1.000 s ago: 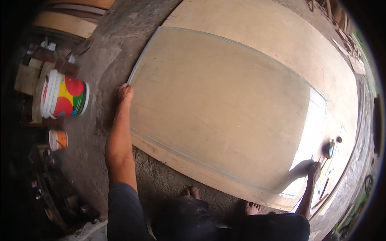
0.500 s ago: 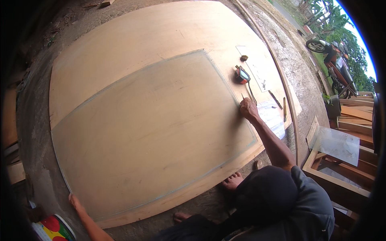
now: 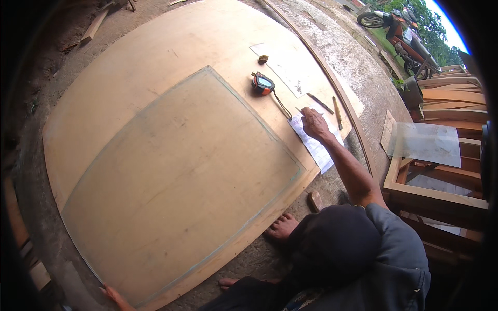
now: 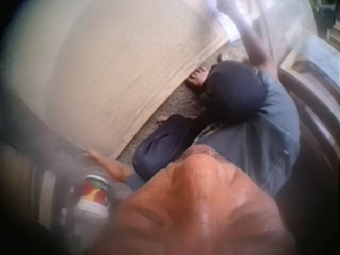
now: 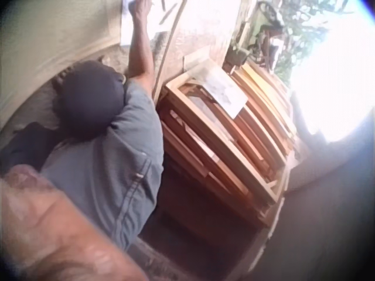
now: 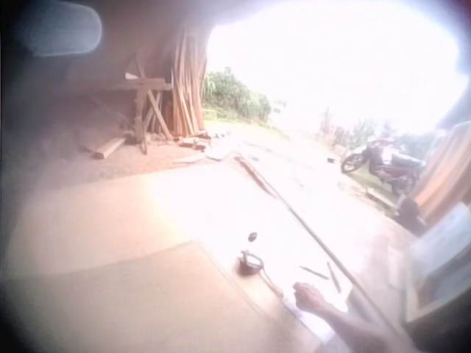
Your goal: The person measures a large sheet of plywood using a tape measure and marks lines with a pencil. They use a straight wooden plank as a guide to draw straight lines and a glass pane to verify alignment. The person remains seated on the floor throughout the process.
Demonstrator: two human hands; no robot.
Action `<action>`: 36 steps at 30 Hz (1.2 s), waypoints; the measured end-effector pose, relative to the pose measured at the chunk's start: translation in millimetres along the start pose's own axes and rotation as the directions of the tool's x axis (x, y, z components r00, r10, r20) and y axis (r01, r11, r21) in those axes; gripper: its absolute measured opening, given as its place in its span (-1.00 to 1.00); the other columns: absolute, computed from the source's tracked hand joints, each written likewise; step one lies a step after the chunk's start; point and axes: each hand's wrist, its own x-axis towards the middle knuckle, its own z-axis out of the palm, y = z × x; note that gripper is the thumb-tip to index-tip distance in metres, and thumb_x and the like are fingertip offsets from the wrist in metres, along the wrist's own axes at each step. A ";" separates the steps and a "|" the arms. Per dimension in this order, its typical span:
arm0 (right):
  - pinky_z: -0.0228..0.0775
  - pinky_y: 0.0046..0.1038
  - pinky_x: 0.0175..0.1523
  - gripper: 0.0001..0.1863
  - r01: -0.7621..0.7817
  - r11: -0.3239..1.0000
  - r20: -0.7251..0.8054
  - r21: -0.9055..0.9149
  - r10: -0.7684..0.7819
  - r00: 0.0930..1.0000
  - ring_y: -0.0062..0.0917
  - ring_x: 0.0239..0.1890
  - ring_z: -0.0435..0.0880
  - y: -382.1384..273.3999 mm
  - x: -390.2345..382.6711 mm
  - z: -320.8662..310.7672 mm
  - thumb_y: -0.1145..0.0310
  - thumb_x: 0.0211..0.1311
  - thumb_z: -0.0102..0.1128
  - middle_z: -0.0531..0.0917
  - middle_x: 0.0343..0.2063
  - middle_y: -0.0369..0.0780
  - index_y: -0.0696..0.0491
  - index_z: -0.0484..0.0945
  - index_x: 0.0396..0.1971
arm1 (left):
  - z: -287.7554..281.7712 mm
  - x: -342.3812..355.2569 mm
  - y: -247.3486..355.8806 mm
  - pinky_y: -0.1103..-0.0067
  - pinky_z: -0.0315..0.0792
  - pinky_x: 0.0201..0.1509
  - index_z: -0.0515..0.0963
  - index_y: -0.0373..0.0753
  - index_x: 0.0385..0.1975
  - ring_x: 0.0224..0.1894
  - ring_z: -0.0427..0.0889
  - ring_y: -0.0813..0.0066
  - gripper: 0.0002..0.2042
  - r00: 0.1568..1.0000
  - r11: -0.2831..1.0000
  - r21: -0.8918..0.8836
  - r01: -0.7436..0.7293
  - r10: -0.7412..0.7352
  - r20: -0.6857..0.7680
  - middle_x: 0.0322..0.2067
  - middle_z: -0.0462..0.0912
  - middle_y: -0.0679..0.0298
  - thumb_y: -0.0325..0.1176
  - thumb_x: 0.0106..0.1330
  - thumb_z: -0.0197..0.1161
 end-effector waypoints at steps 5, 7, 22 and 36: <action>0.47 -0.04 0.09 -0.71 -0.006 1.000 -0.037 -0.010 0.005 0.999 0.00 0.01 0.63 21.0 16.5 2.4 0.30 0.40 0.07 0.58 -0.03 0.03 0.05 0.55 0.04 | 20.0 -54.1 25.3 0.25 0.26 0.43 0.18 -0.23 0.48 0.38 0.35 -0.07 -0.36 0.986 0.964 0.225 -0.143 0.159 -0.054 0.45 0.21 -0.03 0.00 0.53 -0.01; 0.49 -0.06 0.09 -0.71 0.003 0.999 -0.015 -0.049 -0.004 1.000 0.00 -0.01 0.64 16.4 30.2 7.3 0.26 0.41 0.02 0.57 -0.03 0.04 0.04 0.58 -0.01 | 23.0 -77.4 35.7 0.25 0.26 0.43 0.21 -0.24 0.47 0.38 0.35 -0.08 -0.38 0.981 0.972 0.135 -0.192 0.194 -0.004 0.45 0.22 -0.06 -0.01 0.52 0.01; 0.54 -0.20 0.08 -0.74 -0.168 0.971 -0.238 0.172 0.207 0.949 -0.18 -0.03 0.73 171.8 69.4 -38.8 0.23 0.37 0.08 0.74 -0.11 -0.08 -0.08 0.70 -0.09 | -10.0 -193.0 24.5 0.21 0.22 0.45 0.18 -0.32 0.46 0.45 0.24 -0.07 -0.39 0.985 0.985 -0.028 -0.172 0.172 0.028 0.46 0.13 -0.12 -0.04 0.55 -0.05; 0.54 -0.24 -0.10 -0.80 -0.099 0.986 0.154 0.135 0.078 0.985 -0.20 -0.20 0.72 158.7 -187.5 -64.7 0.34 0.33 0.20 0.71 -0.28 -0.05 0.12 0.60 -0.15 | 23.2 -220.7 42.1 0.20 0.27 0.43 0.14 -0.30 0.48 0.42 0.27 -0.06 -0.39 0.989 0.974 0.184 -0.134 0.120 0.087 0.46 0.10 -0.09 -0.06 0.56 -0.07</action>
